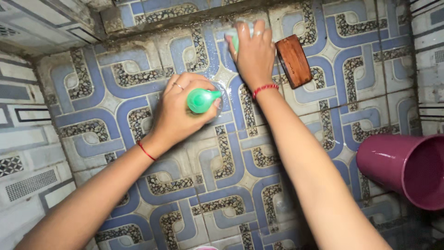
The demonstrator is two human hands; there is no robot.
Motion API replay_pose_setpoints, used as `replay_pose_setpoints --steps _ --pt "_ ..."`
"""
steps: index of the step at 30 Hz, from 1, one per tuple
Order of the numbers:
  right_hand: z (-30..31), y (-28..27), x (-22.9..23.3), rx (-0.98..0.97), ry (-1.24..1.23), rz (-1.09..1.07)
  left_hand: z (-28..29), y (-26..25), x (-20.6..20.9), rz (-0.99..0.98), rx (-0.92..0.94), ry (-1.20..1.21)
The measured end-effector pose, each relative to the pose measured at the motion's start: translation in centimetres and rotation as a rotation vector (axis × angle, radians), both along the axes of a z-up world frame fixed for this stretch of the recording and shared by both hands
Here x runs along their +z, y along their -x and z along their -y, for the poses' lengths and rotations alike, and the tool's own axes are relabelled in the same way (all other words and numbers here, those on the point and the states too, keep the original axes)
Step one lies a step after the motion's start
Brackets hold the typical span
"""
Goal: The person scrubs the floor using a scouring pad and a brush after applying liquid from a bottle, then rinses the area using water from a bucket with a pink scoop.
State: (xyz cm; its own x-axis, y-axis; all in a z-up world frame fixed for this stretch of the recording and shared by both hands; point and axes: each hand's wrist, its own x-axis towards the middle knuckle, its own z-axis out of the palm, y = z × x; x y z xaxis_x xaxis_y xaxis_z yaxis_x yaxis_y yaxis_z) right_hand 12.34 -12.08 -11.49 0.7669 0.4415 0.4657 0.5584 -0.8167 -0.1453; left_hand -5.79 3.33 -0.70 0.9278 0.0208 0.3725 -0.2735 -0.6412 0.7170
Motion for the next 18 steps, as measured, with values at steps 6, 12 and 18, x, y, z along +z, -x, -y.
replay_pose_setpoints --steps 6,12,18 --pt "-0.3 -2.6 -0.4 -0.059 -0.047 -0.026 -1.8 0.1 0.0 0.018 0.056 -0.026" --pt "0.9 0.2 0.2 -0.038 -0.097 -0.103 -1.5 0.1 -1.1 0.037 0.110 -0.026" --pt "3.2 5.3 1.0 -0.022 -0.089 -0.124 -1.3 0.2 -2.1 0.032 0.143 0.010"
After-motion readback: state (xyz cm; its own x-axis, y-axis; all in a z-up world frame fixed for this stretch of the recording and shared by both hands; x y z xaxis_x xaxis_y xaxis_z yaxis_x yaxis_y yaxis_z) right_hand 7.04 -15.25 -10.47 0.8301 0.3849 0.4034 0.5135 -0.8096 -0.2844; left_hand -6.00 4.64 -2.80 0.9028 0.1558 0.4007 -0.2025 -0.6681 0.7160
